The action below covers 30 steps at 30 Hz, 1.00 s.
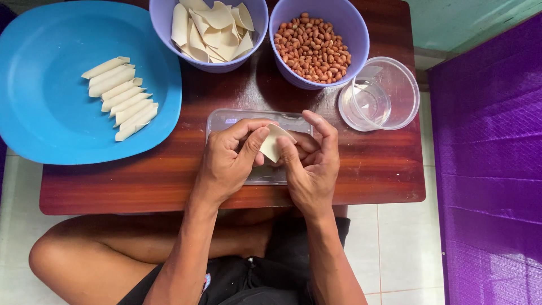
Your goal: Wrapping individual peanuts in small squares of dough to prepare snacks
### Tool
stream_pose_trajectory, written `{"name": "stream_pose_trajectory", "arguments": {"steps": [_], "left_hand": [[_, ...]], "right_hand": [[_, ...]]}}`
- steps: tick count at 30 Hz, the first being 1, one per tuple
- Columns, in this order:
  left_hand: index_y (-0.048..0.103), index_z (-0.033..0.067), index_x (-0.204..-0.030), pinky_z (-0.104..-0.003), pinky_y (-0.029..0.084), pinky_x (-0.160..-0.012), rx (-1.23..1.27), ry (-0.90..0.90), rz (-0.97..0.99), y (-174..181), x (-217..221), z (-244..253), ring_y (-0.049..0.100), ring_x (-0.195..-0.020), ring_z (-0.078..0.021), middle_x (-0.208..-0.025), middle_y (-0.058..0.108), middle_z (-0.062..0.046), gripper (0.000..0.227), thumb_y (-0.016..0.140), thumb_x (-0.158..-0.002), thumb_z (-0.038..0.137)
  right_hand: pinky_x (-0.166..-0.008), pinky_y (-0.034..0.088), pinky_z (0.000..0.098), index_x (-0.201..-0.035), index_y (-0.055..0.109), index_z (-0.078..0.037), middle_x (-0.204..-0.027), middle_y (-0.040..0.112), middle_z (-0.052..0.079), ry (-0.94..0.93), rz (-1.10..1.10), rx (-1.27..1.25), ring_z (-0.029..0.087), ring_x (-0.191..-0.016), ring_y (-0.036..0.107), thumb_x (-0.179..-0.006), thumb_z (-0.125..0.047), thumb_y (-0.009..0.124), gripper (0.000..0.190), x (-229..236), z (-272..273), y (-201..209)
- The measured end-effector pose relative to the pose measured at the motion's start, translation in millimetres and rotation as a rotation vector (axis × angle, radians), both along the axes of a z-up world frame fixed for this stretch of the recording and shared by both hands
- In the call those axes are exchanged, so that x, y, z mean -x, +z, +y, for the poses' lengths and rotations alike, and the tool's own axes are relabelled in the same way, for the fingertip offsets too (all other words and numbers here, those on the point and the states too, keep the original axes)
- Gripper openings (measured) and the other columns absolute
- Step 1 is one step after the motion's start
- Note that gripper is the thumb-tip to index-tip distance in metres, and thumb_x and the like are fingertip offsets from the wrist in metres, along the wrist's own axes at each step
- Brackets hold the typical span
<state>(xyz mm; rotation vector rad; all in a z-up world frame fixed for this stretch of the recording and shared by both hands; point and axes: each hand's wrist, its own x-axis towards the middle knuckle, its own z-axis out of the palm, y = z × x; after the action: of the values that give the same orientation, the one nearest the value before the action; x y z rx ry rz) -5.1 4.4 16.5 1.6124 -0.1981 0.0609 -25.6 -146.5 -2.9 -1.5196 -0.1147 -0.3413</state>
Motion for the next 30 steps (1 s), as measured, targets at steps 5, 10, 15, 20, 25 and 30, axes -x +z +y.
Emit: {"name": "stream_pose_trajectory", "arguments": {"steps": [5,10,15,20,25,30], "left_hand": [[0.077,0.0104,-0.107,-0.026,0.051,-0.053,0.004,0.01,-0.01,-3.8,0.8,-1.8,0.056,-0.052,-0.01,-0.049,0.062,-0.007,0.02,0.061,-0.103,0.022],[0.077,0.0113,-0.108,-0.026,0.052,-0.055,0.016,0.003,-0.051,0.3,0.6,-2.8,0.054,-0.055,-0.0105,-0.053,0.062,-0.011,0.021,0.08,-0.089,0.019],[0.079,0.0113,-0.103,-0.024,0.056,-0.052,0.021,0.045,-0.008,0.1,1.0,-4.1,0.063,-0.051,-0.0107,-0.054,0.067,-0.011,0.019,0.062,-0.102,0.02],[0.078,0.0126,-0.107,-0.027,0.057,-0.054,-0.006,0.029,-0.023,-1.4,0.4,-5.6,0.067,-0.053,-0.0136,-0.056,0.067,-0.011,0.019,0.062,-0.102,0.021],[0.078,0.0135,-0.108,-0.028,0.057,-0.057,-0.026,0.019,-0.024,0.7,1.5,-5.4,0.067,-0.055,-0.0131,-0.059,0.069,-0.011,0.018,0.062,-0.102,0.023],[0.076,0.0123,-0.11,-0.03,0.056,-0.059,-0.06,0.04,-0.083,-4.5,1.9,-8.0,0.068,-0.058,-0.0153,-0.064,0.07,-0.013,0.022,0.059,-0.105,0.024]], "right_hand": [[-0.054,0.062,0.0252,-0.142,0.042,-0.004,-0.103,0.076,0.022,-0.009,-0.023,0.063,0.016,-0.06,0.071,-0.103,-0.007,0.06,0.043,-1.6,-3.6,-5.5],[-0.059,0.058,0.0284,-0.143,0.043,-0.003,-0.096,0.074,0.018,0.046,-0.08,0.158,0.013,-0.066,0.063,-0.107,-0.005,0.054,0.038,-1.3,-12.9,-12.0],[-0.061,0.054,0.0266,-0.144,0.043,-0.003,-0.091,0.072,0.016,0.042,-0.106,0.171,0.012,-0.067,0.057,-0.108,-0.006,0.052,0.037,-0.3,-10.8,-15.4],[-0.059,0.053,0.0254,-0.145,0.042,-0.004,-0.091,0.072,0.015,0.043,-0.086,0.141,0.012,-0.066,0.059,-0.107,-0.006,0.055,0.04,-1.3,-7.8,-14.1],[-0.056,0.056,0.0244,-0.145,0.042,-0.007,-0.094,0.073,0.014,0.045,-0.066,0.081,0.011,-0.064,0.063,-0.103,-0.005,0.063,0.047,-7.0,-4.3,-11.7],[-0.052,0.057,0.0259,-0.143,0.045,-0.004,-0.089,0.07,0.014,0.034,-0.102,0.064,0.014,-0.061,0.066,-0.104,-0.007,0.061,0.042,-9.3,-5.9,-13.1]]}}
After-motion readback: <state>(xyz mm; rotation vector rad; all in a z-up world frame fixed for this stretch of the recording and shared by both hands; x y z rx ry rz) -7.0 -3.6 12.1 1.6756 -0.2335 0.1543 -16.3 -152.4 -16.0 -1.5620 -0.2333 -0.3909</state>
